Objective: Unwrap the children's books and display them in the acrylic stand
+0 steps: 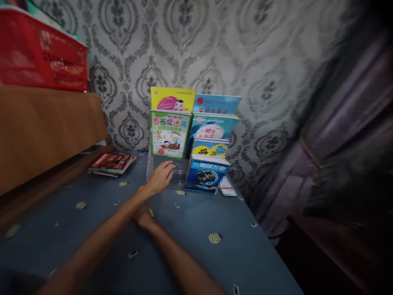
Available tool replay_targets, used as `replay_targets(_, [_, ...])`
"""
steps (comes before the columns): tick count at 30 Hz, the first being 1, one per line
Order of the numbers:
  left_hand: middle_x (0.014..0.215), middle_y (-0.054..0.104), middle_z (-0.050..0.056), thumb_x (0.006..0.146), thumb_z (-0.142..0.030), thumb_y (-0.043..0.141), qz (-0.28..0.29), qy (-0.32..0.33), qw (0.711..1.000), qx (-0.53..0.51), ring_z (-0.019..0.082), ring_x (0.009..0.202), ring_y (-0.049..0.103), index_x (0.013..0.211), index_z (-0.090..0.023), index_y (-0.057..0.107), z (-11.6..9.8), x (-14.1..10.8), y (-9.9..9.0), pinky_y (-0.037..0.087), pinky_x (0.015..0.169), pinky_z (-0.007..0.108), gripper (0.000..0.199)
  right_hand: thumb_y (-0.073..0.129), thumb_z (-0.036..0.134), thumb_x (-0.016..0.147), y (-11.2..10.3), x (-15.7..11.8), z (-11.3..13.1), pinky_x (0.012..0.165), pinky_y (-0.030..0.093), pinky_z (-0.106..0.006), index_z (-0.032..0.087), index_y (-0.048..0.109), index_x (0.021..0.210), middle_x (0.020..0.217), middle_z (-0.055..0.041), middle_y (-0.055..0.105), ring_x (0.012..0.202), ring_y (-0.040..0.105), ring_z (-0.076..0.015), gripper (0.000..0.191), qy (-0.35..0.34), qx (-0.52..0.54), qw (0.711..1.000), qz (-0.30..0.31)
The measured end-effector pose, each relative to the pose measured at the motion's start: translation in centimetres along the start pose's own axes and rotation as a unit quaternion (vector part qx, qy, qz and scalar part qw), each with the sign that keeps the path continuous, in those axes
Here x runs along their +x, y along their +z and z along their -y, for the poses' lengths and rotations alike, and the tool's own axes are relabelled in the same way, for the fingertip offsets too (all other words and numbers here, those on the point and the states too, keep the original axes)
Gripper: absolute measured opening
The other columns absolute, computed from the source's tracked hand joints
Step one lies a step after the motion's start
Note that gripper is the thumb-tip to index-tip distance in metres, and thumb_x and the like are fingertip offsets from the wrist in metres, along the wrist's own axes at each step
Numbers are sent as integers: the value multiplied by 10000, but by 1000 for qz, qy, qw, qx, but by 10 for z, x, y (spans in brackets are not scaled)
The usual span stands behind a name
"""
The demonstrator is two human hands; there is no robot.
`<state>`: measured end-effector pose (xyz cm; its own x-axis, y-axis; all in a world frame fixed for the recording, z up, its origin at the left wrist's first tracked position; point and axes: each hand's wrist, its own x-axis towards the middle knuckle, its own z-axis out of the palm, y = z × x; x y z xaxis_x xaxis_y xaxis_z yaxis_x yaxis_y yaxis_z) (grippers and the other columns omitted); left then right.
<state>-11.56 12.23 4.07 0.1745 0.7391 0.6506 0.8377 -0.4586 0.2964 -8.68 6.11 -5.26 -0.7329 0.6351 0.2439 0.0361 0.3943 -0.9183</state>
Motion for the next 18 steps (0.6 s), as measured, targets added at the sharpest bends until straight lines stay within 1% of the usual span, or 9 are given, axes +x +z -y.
replay_targets(2, [1280, 619, 104, 940, -191, 437, -7, -19, 999, 30, 235, 1217, 564, 1155, -208, 630, 15, -21, -7, 448, 1087, 435, 289, 523, 145, 840, 2, 2, -4, 904, 521, -334, 207, 721, 931, 881, -52, 727, 978, 660, -221, 226, -3, -1, 1000, 4])
replay_targets(4, [1230, 647, 96, 937, -174, 420, -33, -60, 995, 76, 232, 1186, 572, 1148, -209, 630, 38, -40, -22, 451, 1073, 435, 300, 486, 81, 825, 4, 4, -6, 744, 540, -277, 188, 726, 898, 724, -28, 692, 764, 673, -183, 273, 1, -2, 1000, 16])
replay_targets(6, [1204, 659, 112, 934, -164, 396, -67, -121, 982, 127, 241, 1184, 570, 1161, -187, 625, 65, -57, -40, 444, 1072, 439, 323, 456, 46, 823, 7, 6, -8, 613, 505, -220, 169, 725, 915, 656, -2, 658, 586, 626, -131, 310, 10, 7, 1000, 25])
replay_targets(8, [1251, 645, 145, 934, -173, 386, -77, -200, 958, 193, 261, 1221, 554, 1211, -160, 607, 94, -70, -60, 425, 1084, 454, 355, 442, 40, 837, 9, 6, -8, 562, 473, -186, 159, 717, 967, 659, 13, 650, 512, 588, -93, 327, 17, 26, 999, 25])
replay_targets(10, [1419, 544, 194, 942, -282, 440, -38, -277, 923, 263, 322, 1342, 465, 1337, -128, 534, 119, -81, -77, 381, 1109, 526, 434, 441, 44, 848, 10, 7, -9, 546, 459, -167, 161, 713, 993, 662, 23, 644, 496, 576, -73, 329, 23, 41, 999, 23])
replay_targets(11, [1499, 464, 215, 940, -359, 469, -9, -313, 905, 288, 352, 1408, 391, 1403, -110, 475, 130, -85, -83, 338, 1129, 575, 525, 446, 44, 849, 11, 7, -9, 545, 455, -161, 165, 714, 993, 661, 26, 641, 497, 574, -69, 327, 24, 44, 998, 23])
replay_targets(13, [1574, 355, 228, 918, -501, 501, 60, -369, 873, 312, 382, 1481, 267, 1494, -97, 361, 148, -94, -93, 264, 1148, 639, 717, 452, 45, 849, 11, 7, -9, 543, 450, -157, 170, 718, 988, 658, 29, 638, 499, 568, -64, 325, 25, 45, 998, 24])
replay_targets(15, [1596, 317, 220, 902, -579, 496, 114, -391, 857, 316, 381, 1503, 214, 1538, -117, 288, 159, -101, -98, 228, 1151, 666, 813, 455, 48, 850, 10, 7, -8, 544, 450, -162, 167, 720, 989, 659, 26, 638, 498, 565, -65, 323, 26, 49, 998, 26])
replay_targets(18, [1612, 285, 210, 904, -596, 483, 147, -378, 856, 321, 376, 1506, 209, 1561, -154, 243, 167, -109, -100, 211, 1132, 708, 827, 459, 50, 845, 10, 7, -8, 546, 451, -170, 165, 720, 986, 654, 27, 636, 497, 568, -69, 318, 25, 56, 998, 27])
